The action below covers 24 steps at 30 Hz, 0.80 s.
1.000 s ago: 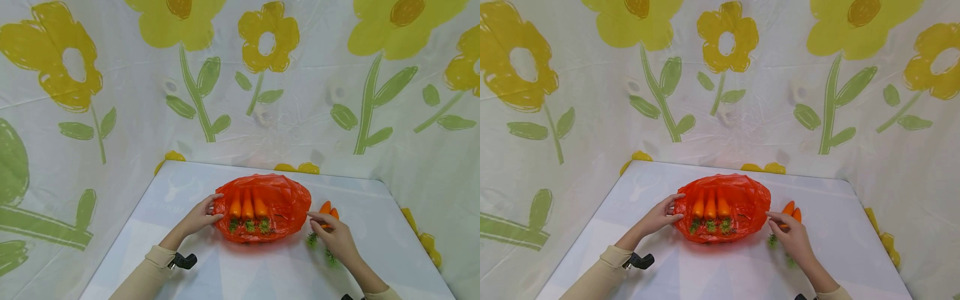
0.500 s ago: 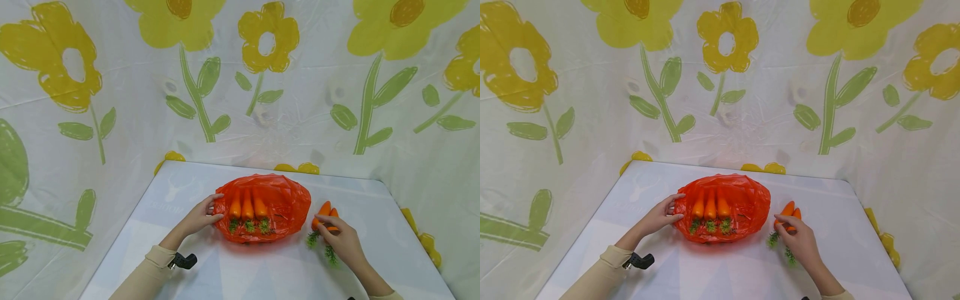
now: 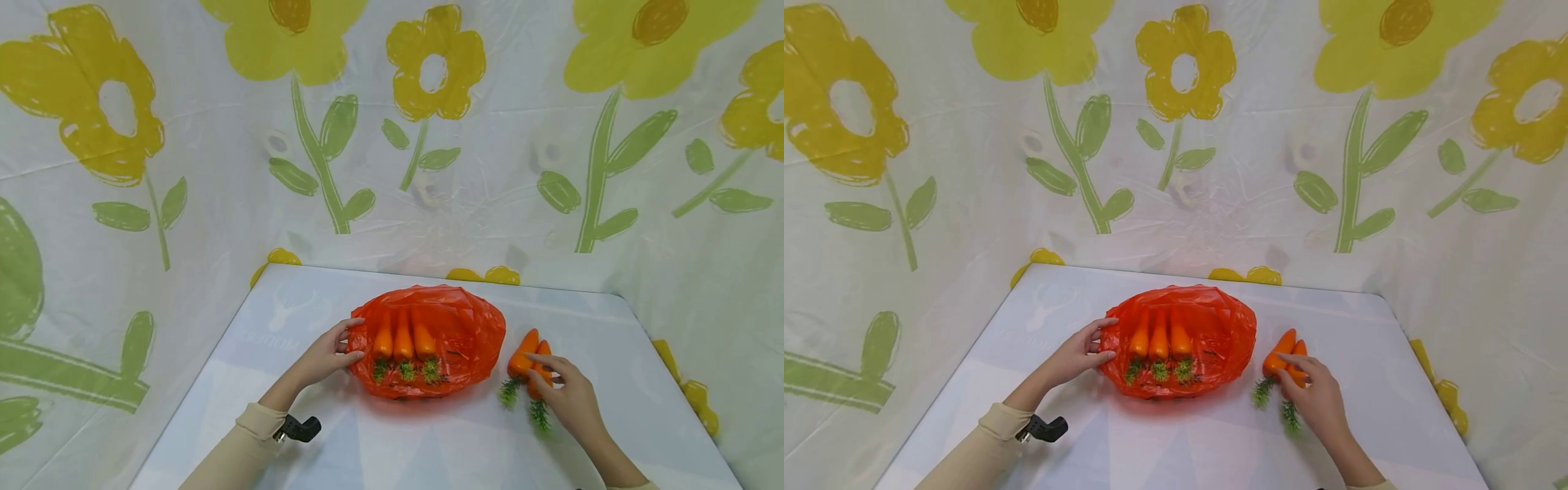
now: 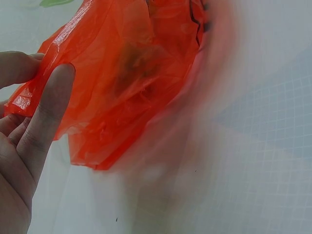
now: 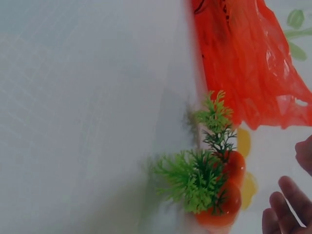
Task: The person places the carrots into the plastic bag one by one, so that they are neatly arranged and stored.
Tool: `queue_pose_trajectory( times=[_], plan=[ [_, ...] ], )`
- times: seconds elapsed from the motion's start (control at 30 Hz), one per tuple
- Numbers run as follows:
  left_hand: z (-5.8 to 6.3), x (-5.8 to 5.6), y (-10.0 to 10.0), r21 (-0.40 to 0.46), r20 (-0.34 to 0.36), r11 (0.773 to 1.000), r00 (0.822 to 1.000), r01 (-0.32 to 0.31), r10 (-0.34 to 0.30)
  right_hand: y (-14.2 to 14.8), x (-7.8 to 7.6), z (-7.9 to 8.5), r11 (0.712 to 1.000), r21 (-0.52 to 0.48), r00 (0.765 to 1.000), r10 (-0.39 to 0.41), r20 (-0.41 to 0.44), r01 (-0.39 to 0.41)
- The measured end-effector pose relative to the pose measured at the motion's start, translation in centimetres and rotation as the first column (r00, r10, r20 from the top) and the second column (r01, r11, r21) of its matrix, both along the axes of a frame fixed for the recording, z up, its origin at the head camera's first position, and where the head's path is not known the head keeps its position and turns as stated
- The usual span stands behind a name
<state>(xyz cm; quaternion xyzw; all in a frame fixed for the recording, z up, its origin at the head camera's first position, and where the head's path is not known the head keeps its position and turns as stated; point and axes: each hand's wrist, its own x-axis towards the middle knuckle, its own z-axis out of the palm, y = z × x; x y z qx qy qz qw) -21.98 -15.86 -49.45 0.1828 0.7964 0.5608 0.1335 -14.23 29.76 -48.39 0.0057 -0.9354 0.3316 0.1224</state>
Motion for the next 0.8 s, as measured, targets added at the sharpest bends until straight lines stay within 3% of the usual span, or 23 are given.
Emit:
queue_pose_trajectory(
  times=[0.4,0.8],
  plan=[
    [0.0,0.1,0.0,-0.004,-0.006,1.0,1.0,-0.006,0.006,1.6,0.4,-1.0,0.997,-0.071,0.993,-0.002,0.117,0.01],
    [-0.1,0.1,0.0,0.002,-0.01,1.0,1.0,0.001,-0.001,2.4,-0.2,-1.8,0.991,-0.117,0.936,-0.025,0.352,0.07]
  ],
)
